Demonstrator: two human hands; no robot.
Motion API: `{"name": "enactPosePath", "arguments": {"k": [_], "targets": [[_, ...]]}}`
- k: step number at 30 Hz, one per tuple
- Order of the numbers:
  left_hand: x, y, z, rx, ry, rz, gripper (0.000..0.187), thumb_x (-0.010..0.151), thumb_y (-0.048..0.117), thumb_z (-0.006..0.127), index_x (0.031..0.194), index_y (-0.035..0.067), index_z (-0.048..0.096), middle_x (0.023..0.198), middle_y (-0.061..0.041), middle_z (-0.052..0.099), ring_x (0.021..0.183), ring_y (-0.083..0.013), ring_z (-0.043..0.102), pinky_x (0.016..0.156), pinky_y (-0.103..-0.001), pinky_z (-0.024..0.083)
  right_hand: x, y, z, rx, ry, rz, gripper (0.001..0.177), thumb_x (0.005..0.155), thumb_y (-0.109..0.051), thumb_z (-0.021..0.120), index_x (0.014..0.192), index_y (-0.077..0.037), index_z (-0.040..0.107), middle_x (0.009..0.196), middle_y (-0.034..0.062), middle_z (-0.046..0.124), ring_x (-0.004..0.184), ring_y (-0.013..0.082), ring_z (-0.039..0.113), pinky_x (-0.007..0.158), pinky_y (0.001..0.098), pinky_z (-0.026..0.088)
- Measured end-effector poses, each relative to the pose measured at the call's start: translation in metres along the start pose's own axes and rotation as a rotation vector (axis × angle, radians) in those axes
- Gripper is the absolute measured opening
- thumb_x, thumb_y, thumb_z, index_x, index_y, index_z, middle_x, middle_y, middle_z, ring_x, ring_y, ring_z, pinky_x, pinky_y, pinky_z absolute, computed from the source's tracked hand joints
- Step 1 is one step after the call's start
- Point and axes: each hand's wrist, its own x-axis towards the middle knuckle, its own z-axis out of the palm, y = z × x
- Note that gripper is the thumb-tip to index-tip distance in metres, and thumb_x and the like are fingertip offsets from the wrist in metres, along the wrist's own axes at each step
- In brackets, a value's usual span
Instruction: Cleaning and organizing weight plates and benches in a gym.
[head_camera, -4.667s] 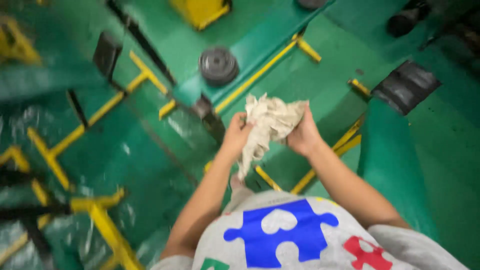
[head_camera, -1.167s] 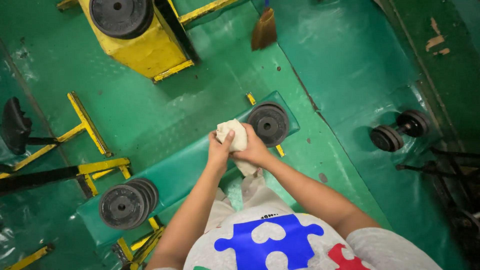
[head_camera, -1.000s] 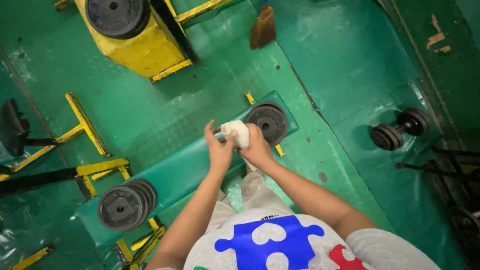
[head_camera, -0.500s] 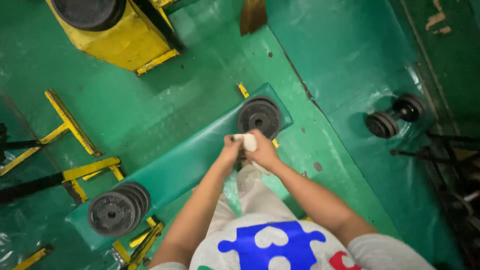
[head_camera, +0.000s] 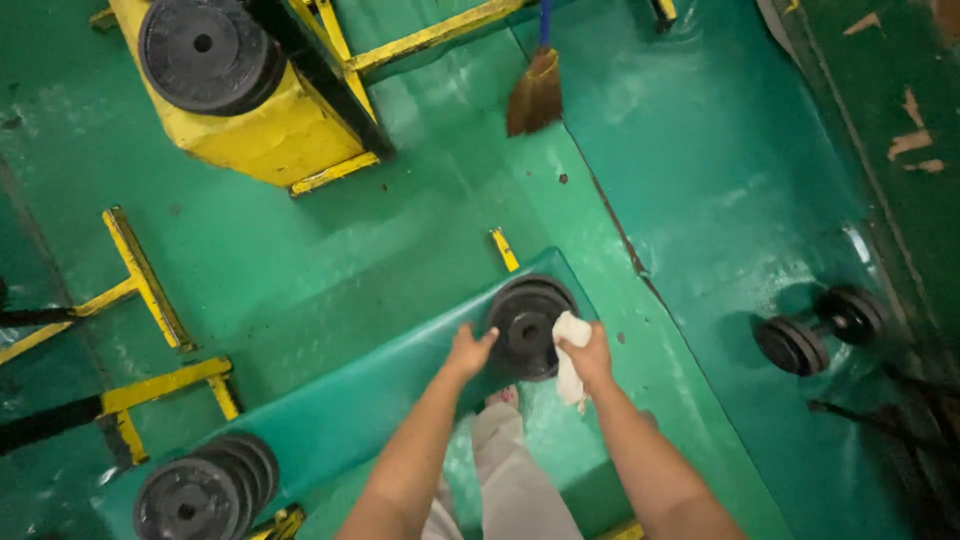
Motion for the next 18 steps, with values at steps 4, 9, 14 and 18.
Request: {"name": "enactPosePath", "arguments": {"k": [4, 9, 14, 18], "targets": [[-0.001, 0.011, 0.015, 0.031, -0.028, -0.036, 0.100, 0.087, 0.058, 0.071, 0.154, -0.004, 0.031, 0.157, -0.032, 0.037, 0.147, -0.0440, 0.037, 0.121, -0.047, 0.034, 0.012, 0.031, 0.023, 0.001, -0.088, 0.066, 0.072, 0.072, -0.019, 0.088, 0.130, -0.002, 0.050, 0.118, 0.0190, 0.068, 0.105, 0.0307, 0.069, 0.092, 0.0414, 0.056], [0.008, 0.005, 0.038, -0.012, -0.077, -0.124, 0.112, 0.082, 0.051, 0.077, 0.161, 0.000, 0.015, 0.156, -0.032, 0.037, 0.146, -0.0441, 0.040, 0.120, -0.046, 0.036, 0.008, -0.010, 0.014, 0.148, -0.177, 0.080, 0.103, 0.064, -0.021, 0.088, 0.146, -0.009, 0.027, 0.131, 0.0207, 0.059, 0.119, 0.0328, 0.062, 0.101, 0.0406, 0.050], [0.008, 0.023, 0.042, -0.065, -0.091, -0.219, 0.116, 0.080, 0.047, 0.080, 0.163, 0.006, 0.010, 0.159, -0.031, 0.030, 0.145, -0.0451, 0.040, 0.120, -0.045, 0.037, 0.024, 0.013, 0.016, -0.191, -0.163, -0.034, 0.104, 0.070, -0.022, 0.090, 0.154, -0.010, 0.030, 0.148, 0.0255, 0.043, 0.135, 0.0389, 0.047, 0.113, 0.0449, 0.040], [0.021, 0.007, 0.055, -0.116, -0.059, -0.273, 0.113, 0.080, 0.046, 0.082, 0.161, 0.005, 0.015, 0.158, -0.030, 0.031, 0.143, -0.0456, 0.042, 0.118, -0.046, 0.038, 0.024, 0.012, 0.015, -0.228, -0.184, 0.017, 0.109, 0.069, -0.026, 0.090, 0.156, -0.013, 0.026, 0.151, 0.0252, 0.035, 0.138, 0.0405, 0.042, 0.115, 0.0464, 0.038]]}}
